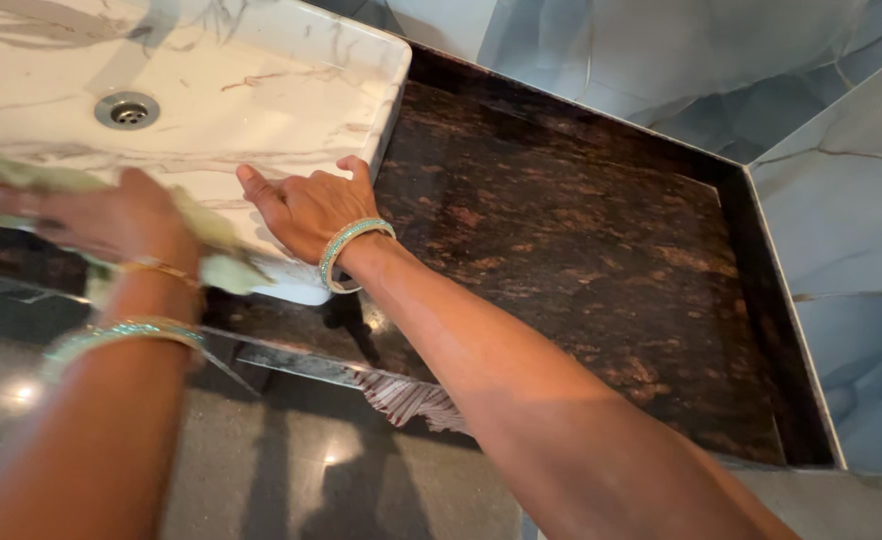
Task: The person wipes a white marble sink and the surrounding dark countertop with a light green cloth. They clean the sink basin, the faucet, and the countertop surfaces in a repetitive wiping motion.
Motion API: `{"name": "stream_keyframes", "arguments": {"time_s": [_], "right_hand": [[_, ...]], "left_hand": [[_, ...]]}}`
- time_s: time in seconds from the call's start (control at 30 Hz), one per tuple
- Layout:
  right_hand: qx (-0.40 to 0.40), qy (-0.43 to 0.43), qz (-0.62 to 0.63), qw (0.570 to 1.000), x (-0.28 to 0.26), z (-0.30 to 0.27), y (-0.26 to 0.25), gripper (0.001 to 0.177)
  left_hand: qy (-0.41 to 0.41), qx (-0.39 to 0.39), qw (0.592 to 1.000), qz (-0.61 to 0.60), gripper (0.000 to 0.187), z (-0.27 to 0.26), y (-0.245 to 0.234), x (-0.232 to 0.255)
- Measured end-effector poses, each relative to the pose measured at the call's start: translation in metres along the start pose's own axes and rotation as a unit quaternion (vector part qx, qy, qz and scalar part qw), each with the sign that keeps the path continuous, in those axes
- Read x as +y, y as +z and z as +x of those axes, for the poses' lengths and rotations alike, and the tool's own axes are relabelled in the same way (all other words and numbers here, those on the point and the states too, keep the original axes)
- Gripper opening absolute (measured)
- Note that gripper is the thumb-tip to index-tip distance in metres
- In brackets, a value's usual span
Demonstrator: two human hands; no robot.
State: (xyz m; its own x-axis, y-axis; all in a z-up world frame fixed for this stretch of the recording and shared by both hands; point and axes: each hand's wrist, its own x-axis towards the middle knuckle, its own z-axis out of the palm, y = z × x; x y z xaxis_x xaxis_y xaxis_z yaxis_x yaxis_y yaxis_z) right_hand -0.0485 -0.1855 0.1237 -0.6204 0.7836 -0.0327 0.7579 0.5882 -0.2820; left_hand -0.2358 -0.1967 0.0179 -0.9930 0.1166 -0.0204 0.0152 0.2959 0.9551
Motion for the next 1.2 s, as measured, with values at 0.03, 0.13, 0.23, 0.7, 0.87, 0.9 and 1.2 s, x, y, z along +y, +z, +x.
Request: {"name": "stream_keyframes", "arguments": {"time_s": [0.03, 0.13, 0.23, 0.7, 0.87, 0.9, 1.2], "right_hand": [[-0.001, -0.003, 0.013, 1.000, 0.001, 0.000, 0.000, 0.088], [0.045, -0.030, 0.028, 0.998, 0.003, -0.001, 0.001, 0.089], [0.032, -0.026, 0.020, 0.999, 0.002, -0.002, 0.000, 0.089], [0.025, -0.001, 0.020, 0.999, 0.002, -0.003, 0.000, 0.088], [0.037, -0.020, 0.004, 0.999, 0.002, -0.001, 0.004, 0.083], [0.032, -0.019, -0.002, 0.999, 0.001, 0.001, 0.004, 0.083], [-0.061, 0.069, -0.035, 0.995, -0.019, 0.011, 0.002, 0.096]], "left_hand": [[-0.019, -0.023, 1.000, 0.002, 0.111, -0.019, 0.001, -0.003], [0.020, -0.022, 0.999, 0.017, 0.125, -0.086, 0.005, -0.006], [0.024, -0.051, 0.998, 0.003, 0.122, -0.103, -0.005, 0.004], [-0.098, -0.053, 0.993, -0.048, 0.106, 0.087, -0.009, 0.017], [0.098, -0.014, 0.995, -0.004, 0.111, 0.052, 0.001, -0.014], [0.089, -0.022, 0.996, 0.008, 0.113, 0.035, 0.004, -0.016], [-0.001, -0.042, 0.995, 0.096, 0.139, -0.030, 0.013, -0.003]]}}
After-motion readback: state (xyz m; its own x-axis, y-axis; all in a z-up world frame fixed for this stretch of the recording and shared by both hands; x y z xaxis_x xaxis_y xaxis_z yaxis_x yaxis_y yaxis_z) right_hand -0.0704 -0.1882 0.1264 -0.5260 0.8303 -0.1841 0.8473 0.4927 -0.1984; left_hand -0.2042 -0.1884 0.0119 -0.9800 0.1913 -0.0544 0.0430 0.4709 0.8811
